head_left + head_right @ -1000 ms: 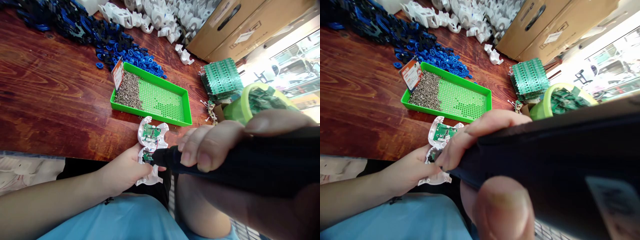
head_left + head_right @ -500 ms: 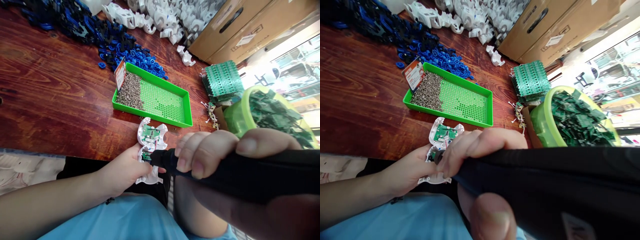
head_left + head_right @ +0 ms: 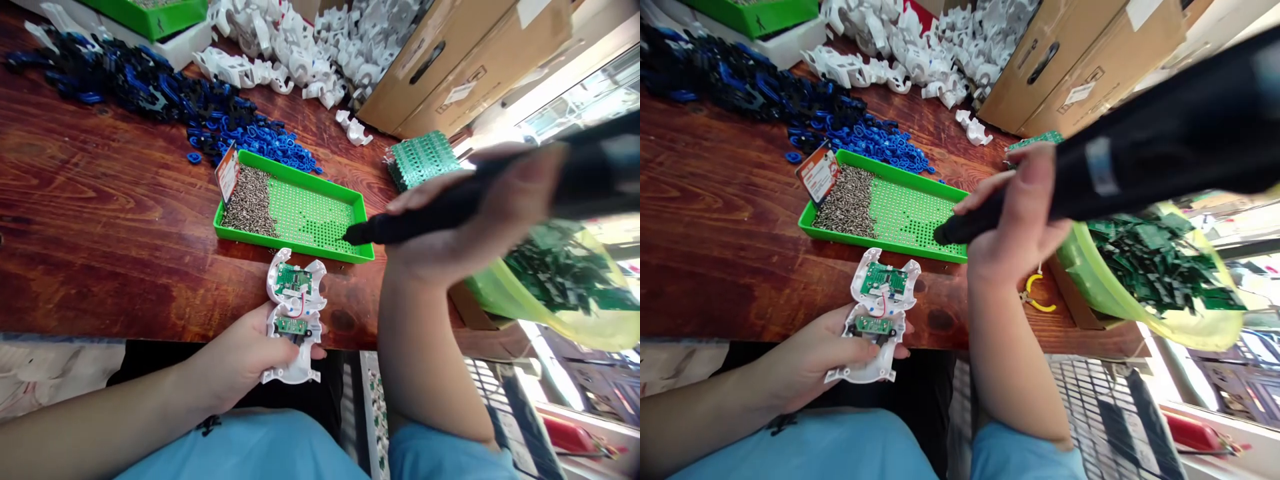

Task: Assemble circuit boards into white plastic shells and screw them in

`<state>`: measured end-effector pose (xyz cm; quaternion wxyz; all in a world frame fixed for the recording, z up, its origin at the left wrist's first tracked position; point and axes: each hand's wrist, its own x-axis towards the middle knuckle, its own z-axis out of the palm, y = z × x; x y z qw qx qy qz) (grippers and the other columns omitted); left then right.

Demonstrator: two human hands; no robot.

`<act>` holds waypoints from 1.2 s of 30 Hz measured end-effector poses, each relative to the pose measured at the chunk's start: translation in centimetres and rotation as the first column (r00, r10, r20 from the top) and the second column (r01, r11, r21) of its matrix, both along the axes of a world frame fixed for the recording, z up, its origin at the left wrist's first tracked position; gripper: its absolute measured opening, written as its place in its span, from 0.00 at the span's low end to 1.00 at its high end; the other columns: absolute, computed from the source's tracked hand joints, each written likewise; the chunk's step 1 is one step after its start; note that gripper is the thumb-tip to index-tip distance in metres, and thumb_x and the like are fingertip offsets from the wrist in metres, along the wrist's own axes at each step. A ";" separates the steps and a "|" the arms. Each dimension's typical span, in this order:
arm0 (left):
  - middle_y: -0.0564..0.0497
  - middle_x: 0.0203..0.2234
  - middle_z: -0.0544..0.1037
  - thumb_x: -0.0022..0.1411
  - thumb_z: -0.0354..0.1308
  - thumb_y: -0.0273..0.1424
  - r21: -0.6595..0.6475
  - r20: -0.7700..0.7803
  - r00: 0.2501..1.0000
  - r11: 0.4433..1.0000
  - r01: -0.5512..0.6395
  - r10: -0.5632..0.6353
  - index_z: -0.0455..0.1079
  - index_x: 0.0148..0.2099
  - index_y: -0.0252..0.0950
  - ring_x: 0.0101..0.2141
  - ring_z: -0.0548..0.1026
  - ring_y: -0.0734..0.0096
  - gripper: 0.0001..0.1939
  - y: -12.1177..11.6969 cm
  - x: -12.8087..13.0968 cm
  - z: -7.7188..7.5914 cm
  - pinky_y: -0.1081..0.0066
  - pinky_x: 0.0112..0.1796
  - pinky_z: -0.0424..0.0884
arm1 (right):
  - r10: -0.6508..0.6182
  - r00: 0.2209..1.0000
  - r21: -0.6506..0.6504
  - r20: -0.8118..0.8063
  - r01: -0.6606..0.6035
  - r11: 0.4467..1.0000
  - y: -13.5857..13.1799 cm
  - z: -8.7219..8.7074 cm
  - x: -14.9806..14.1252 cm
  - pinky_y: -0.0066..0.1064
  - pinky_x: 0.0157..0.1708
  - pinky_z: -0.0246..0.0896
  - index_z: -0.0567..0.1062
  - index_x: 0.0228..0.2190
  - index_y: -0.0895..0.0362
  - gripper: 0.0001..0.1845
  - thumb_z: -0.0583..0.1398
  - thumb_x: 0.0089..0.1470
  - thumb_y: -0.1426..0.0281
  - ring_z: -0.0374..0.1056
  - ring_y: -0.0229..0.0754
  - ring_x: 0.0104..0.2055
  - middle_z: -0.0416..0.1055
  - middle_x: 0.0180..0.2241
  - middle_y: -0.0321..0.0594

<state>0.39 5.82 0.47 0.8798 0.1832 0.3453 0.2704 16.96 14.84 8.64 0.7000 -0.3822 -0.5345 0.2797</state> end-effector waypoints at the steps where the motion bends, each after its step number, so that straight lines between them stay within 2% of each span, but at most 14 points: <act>1: 0.50 0.35 0.80 0.45 0.63 0.19 -0.012 -0.007 1.000 1.000 0.001 -0.001 0.75 0.40 0.36 0.37 0.79 0.61 0.18 0.1 0.0 0.0 0.71 0.35 0.73 | -0.137 0.989 0.126 -0.050 0.143 0.982 1.5 -0.6 -0.3 0.31 0.19 0.49 0.65 0.27 0.47 0.10 0.57 0.54 0.56 0.55 0.37 0.17 0.56 0.17 0.29; 3: 0.50 0.36 0.80 0.45 0.64 0.19 -0.025 -0.007 1.000 1.000 0.007 -0.007 0.75 0.41 0.36 0.37 0.79 0.61 0.18 0.2 -0.1 0.1 0.71 0.34 0.73 | -0.199 0.979 0.166 -0.038 0.203 0.965 4.2 -1.5 -0.7 0.31 0.17 0.48 0.62 0.25 0.48 0.12 0.59 0.53 0.58 0.54 0.35 0.16 0.56 0.16 0.28; 7: 0.49 0.37 0.80 0.44 0.63 0.18 -0.031 0.035 0.999 0.999 0.012 -0.011 0.75 0.41 0.36 0.38 0.79 0.60 0.19 0.2 -0.4 -0.1 0.71 0.35 0.73 | -0.148 0.989 0.068 0.028 0.146 0.987 7.0 -2.4 -0.7 0.33 0.20 0.55 0.60 0.25 0.46 0.18 0.62 0.47 0.52 0.56 0.34 0.18 0.58 0.15 0.26; 9: 0.49 0.36 0.81 0.45 0.62 0.17 -0.034 0.047 0.999 0.999 0.012 -0.010 0.75 0.41 0.36 0.38 0.79 0.61 0.19 0.2 -0.4 -0.3 0.71 0.36 0.73 | -0.153 0.988 0.050 0.015 0.152 0.987 7.4 -2.5 -0.5 0.33 0.21 0.57 0.59 0.26 0.46 0.20 0.62 0.45 0.48 0.55 0.34 0.18 0.57 0.16 0.25; 12: 0.50 0.35 0.81 0.46 0.61 0.17 -0.040 0.053 0.998 0.999 0.019 -0.017 0.75 0.41 0.35 0.38 0.79 0.63 0.18 0.1 -0.3 -0.4 0.71 0.37 0.73 | -0.166 0.983 0.027 0.076 0.164 0.986 7.7 -2.8 -0.1 0.34 0.21 0.56 0.59 0.27 0.45 0.19 0.60 0.47 0.48 0.55 0.36 0.19 0.57 0.16 0.27; 17: 0.50 0.36 0.81 0.46 0.62 0.17 -0.056 0.039 0.999 0.998 0.018 -0.016 0.75 0.41 0.36 0.38 0.79 0.62 0.18 0.4 -0.1 -0.2 0.72 0.37 0.73 | -0.166 0.967 0.030 0.192 0.164 0.986 8.7 -3.8 0.9 0.38 0.26 0.57 0.58 0.31 0.42 0.21 0.55 0.47 0.42 0.62 0.43 0.25 0.59 0.18 0.29; 19: 0.50 0.35 0.81 0.45 0.62 0.17 -0.067 0.047 0.999 0.998 0.017 -0.014 0.75 0.40 0.35 0.36 0.80 0.64 0.18 0.6 -0.1 -0.1 0.72 0.36 0.73 | -0.139 0.971 0.023 0.195 0.137 0.990 9.0 -4.0 1.1 0.39 0.28 0.58 0.58 0.32 0.43 0.24 0.55 0.44 0.39 0.63 0.44 0.28 0.60 0.18 0.30; 23: 0.49 0.34 0.82 0.45 0.61 0.17 -0.073 0.060 0.998 0.997 0.015 -0.010 0.75 0.40 0.34 0.35 0.80 0.64 0.17 0.5 -0.2 -0.1 0.73 0.34 0.74 | -0.157 0.978 -0.017 0.140 0.161 0.987 8.9 -3.8 1.0 0.38 0.27 0.59 0.58 0.31 0.43 0.29 0.57 0.37 0.36 0.61 0.42 0.25 0.58 0.17 0.29; 25: 0.49 0.35 0.81 0.45 0.61 0.17 -0.070 0.053 0.998 0.997 0.017 -0.013 0.75 0.40 0.35 0.37 0.80 0.62 0.18 0.4 -0.2 -0.1 0.72 0.34 0.74 | -0.165 0.971 -0.023 0.171 0.172 0.985 8.8 -3.8 1.0 0.39 0.27 0.58 0.58 0.31 0.43 0.28 0.56 0.38 0.36 0.61 0.43 0.25 0.58 0.17 0.30; 28: 0.49 0.38 0.81 0.45 0.62 0.17 -0.073 0.044 0.999 0.997 0.011 -0.008 0.76 0.41 0.36 0.37 0.80 0.62 0.19 0.3 -0.1 -0.1 0.73 0.33 0.75 | -0.177 0.949 0.005 0.261 0.182 0.983 8.8 -4.1 1.1 0.40 0.27 0.57 0.57 0.31 0.42 0.22 0.52 0.47 0.40 0.63 0.44 0.27 0.60 0.19 0.30; 30: 0.49 0.38 0.81 0.45 0.63 0.17 -0.068 0.039 0.999 0.998 0.003 -0.001 0.76 0.42 0.36 0.37 0.80 0.63 0.19 0.3 -0.1 -0.1 0.73 0.33 0.74 | -0.187 0.948 0.037 0.257 0.184 0.982 8.8 -4.2 1.1 0.39 0.26 0.57 0.57 0.30 0.42 0.17 0.51 0.51 0.44 0.62 0.43 0.25 0.60 0.18 0.29; 33: 0.50 0.37 0.81 0.45 0.65 0.18 -0.049 0.044 0.999 0.999 0.004 -0.001 0.76 0.41 0.36 0.37 0.80 0.64 0.18 0.3 -0.1 0.0 0.73 0.34 0.74 | -0.175 0.974 0.101 0.144 0.162 0.982 8.4 -3.5 0.7 0.37 0.23 0.56 0.58 0.28 0.43 0.13 0.55 0.54 0.51 0.58 0.39 0.20 0.58 0.16 0.27; 36: 0.50 0.36 0.81 0.45 0.65 0.17 -0.032 0.062 0.998 0.999 -0.006 0.008 0.75 0.41 0.36 0.36 0.80 0.64 0.19 0.4 -0.1 -0.1 0.73 0.34 0.74 | -0.191 0.981 0.216 -0.027 0.193 0.957 6.6 -1.4 0.1 0.30 0.16 0.50 0.61 0.25 0.47 0.12 0.58 0.53 0.59 0.57 0.34 0.17 0.56 0.16 0.27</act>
